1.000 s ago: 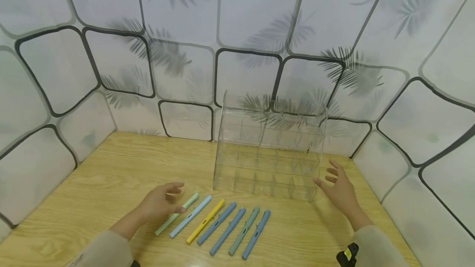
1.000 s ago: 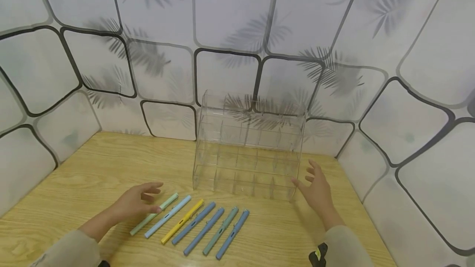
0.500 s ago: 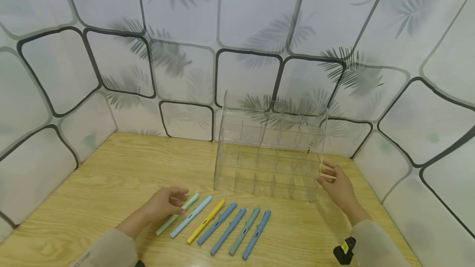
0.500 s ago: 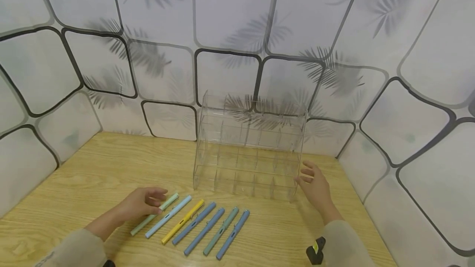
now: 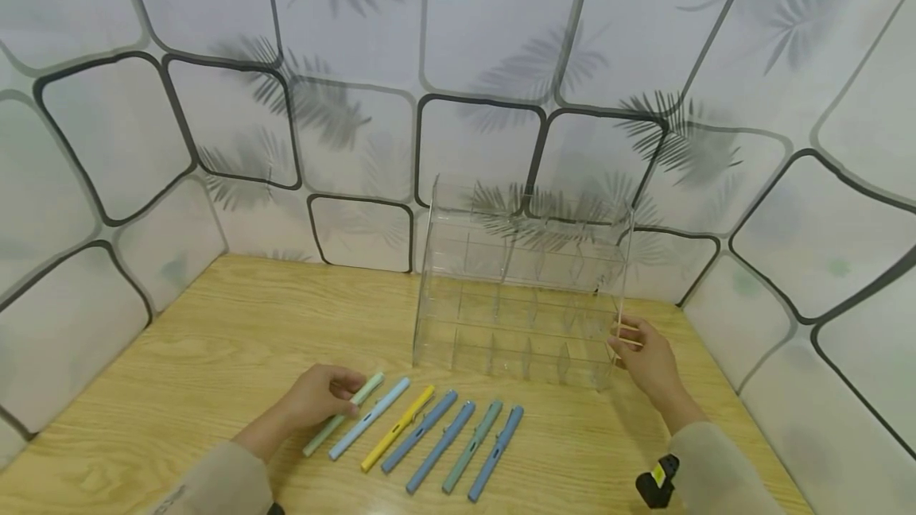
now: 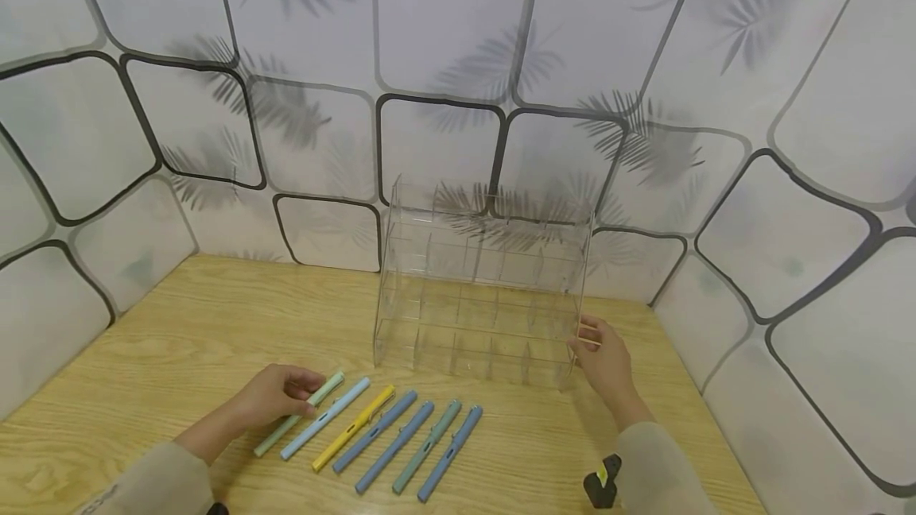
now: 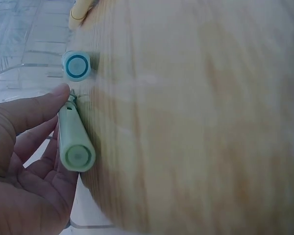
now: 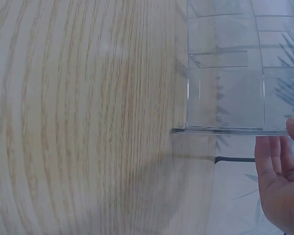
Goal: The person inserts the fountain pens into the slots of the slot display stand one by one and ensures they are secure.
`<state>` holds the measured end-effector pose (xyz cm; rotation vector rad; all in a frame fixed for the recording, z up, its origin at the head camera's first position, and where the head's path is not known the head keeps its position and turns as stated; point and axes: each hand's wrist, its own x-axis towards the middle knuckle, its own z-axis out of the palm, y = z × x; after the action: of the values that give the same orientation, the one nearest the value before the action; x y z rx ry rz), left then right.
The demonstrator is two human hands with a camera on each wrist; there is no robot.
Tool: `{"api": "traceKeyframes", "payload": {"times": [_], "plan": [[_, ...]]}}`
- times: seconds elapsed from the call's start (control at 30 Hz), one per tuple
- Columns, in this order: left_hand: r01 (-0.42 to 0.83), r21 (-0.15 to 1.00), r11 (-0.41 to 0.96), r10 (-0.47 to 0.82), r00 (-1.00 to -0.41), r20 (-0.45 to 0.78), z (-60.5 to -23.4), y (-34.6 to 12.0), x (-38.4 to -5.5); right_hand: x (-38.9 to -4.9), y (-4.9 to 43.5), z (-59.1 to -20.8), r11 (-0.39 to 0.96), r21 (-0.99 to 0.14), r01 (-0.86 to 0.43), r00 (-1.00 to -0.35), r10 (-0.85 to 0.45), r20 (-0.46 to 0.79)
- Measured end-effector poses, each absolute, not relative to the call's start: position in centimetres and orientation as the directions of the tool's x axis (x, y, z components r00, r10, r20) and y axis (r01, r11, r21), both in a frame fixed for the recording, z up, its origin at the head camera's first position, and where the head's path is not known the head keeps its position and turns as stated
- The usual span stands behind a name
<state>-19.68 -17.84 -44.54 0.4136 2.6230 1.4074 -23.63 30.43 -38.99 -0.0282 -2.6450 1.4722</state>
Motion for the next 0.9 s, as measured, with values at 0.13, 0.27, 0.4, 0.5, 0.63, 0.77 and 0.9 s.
{"api": "traceKeyframes", "payload": {"times": [0.13,0.27,0.4,0.5,0.63,0.77,0.9], "plan": [[0.170,0.823,0.542,0.296,-0.955,0.002,-44.5,-17.7,-19.9,-23.7,30.5,-38.9,0.518,-0.854,-0.048,-0.993,0.067,0.096],[0.188,0.808,0.558,0.311,-0.950,0.005,-44.2,-17.6,-20.1,-23.7,30.5,-38.9,0.513,-0.856,-0.059,-0.992,0.065,0.107],[0.184,0.815,0.550,0.335,-0.942,-0.013,-43.7,-17.8,-20.3,-23.7,30.4,-38.8,0.514,-0.854,-0.072,-0.991,0.063,0.121],[0.139,0.847,0.513,0.345,-0.937,-0.056,-43.1,-18.2,-20.6,-23.8,30.4,-38.8,0.522,-0.850,-0.076,-0.990,0.062,0.127],[0.029,0.890,0.456,0.347,-0.926,-0.148,-41.5,-18.7,-21.1,-23.8,30.4,-38.8,0.532,-0.844,-0.074,-0.990,0.059,0.124],[-0.035,0.914,0.405,0.368,-0.909,-0.197,-39.6,-18.8,-21.4,-23.8,30.5,-38.8,0.536,-0.841,-0.071,-0.991,0.058,0.120],[-0.056,0.945,0.323,0.418,-0.887,-0.195,-38.2,-18.8,-22.0,-23.8,30.6,-39.0,0.539,-0.840,-0.061,-0.992,0.059,0.110]]}}
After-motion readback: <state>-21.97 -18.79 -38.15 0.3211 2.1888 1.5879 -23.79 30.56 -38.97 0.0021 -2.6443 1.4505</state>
